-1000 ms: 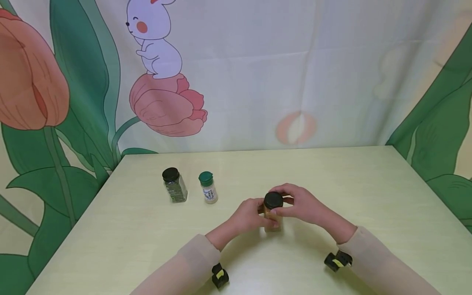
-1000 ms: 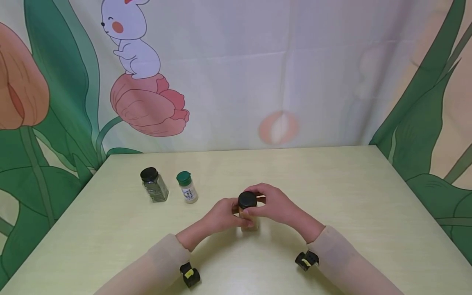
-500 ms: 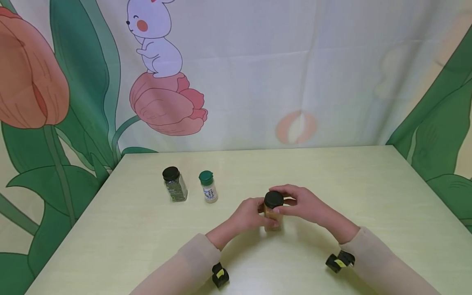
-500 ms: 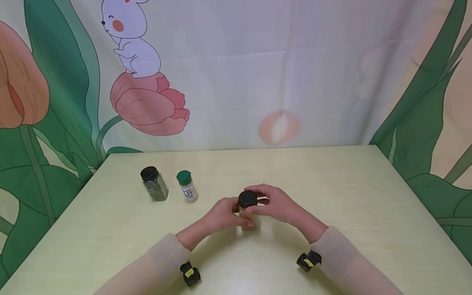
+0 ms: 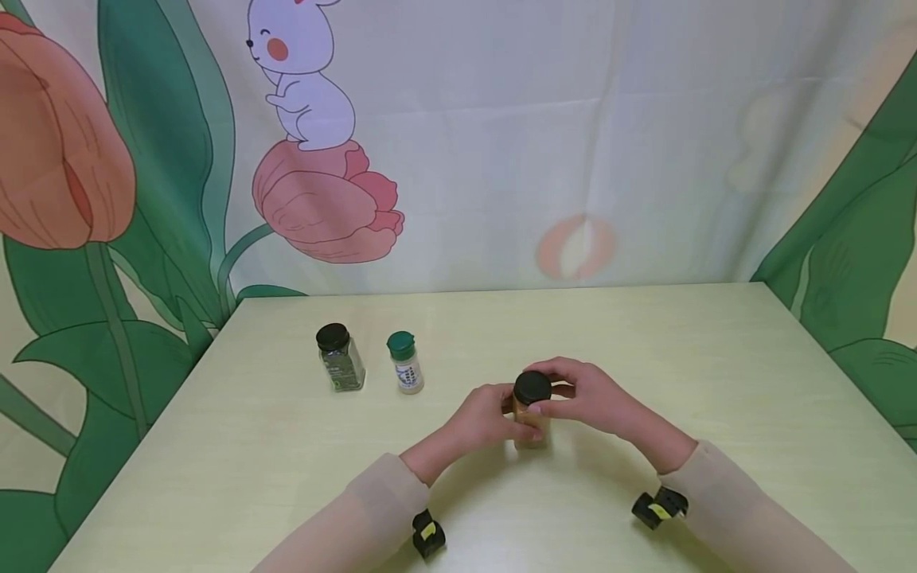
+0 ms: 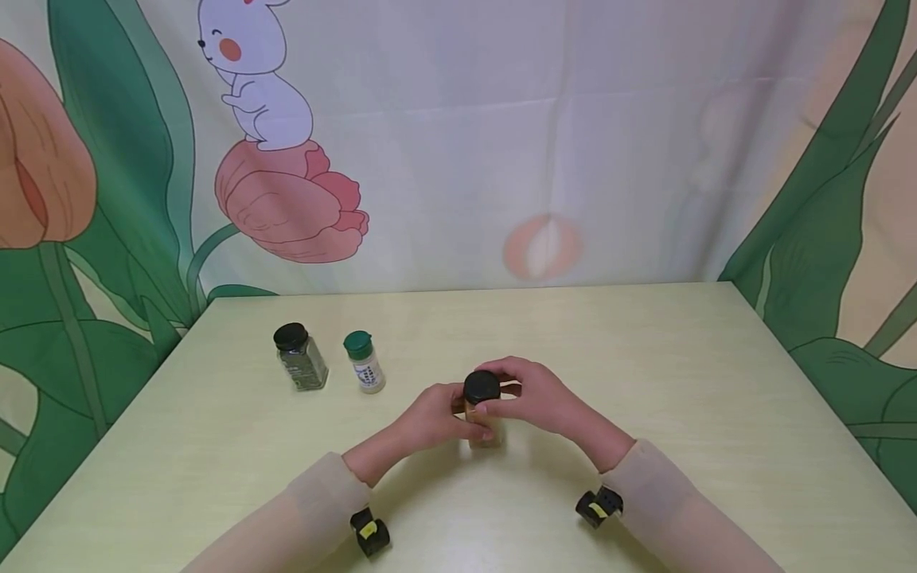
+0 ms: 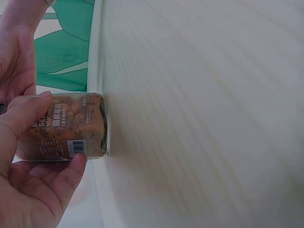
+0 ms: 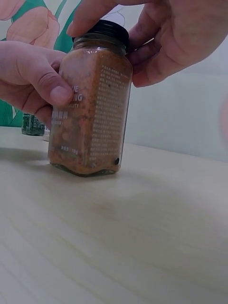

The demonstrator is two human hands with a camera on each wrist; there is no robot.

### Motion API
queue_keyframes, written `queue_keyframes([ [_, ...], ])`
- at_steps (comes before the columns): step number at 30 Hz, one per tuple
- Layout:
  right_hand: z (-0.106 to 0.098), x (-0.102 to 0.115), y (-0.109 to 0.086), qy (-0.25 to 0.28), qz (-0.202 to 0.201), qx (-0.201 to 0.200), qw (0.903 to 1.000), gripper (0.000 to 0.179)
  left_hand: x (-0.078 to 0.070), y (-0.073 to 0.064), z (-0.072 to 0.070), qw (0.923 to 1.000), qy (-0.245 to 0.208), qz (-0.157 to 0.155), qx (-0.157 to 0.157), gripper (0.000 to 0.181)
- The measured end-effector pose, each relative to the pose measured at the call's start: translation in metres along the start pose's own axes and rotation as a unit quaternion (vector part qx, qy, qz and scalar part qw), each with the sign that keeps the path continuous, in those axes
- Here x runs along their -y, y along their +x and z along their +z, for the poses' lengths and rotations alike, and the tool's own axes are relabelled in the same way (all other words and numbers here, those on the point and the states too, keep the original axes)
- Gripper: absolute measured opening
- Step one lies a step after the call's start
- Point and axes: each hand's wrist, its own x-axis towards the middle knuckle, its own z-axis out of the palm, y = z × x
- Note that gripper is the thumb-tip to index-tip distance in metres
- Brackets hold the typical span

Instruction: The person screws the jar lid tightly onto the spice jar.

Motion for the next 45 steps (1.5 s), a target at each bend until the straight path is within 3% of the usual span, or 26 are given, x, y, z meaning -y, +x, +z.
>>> queue_keyframes([
  [14, -0.0045, 0.0084, 0.0025, -0.064, 0.011, -0.002, 0.9979, 0.046, 0.0002, 0.0011, -0.0004, 1.0000, 0.003, -0.003, 0.000, 0.044],
  [31, 0.0011, 0.0079, 0.0028, -0.059, 0.020, -0.027, 0.9977, 0.042, 0.0004, -0.0002, -0.0001, 1.0000, -0.003, -0.006, 0.000, 0.042],
  [45, 0.0018, 0.0049, 0.0014, -0.057, 0.007, -0.024, 0.9980, 0.044, 0.0004, -0.0006, -0.0004, 1.0000, 0.001, -0.003, -0.002, 0.043],
])
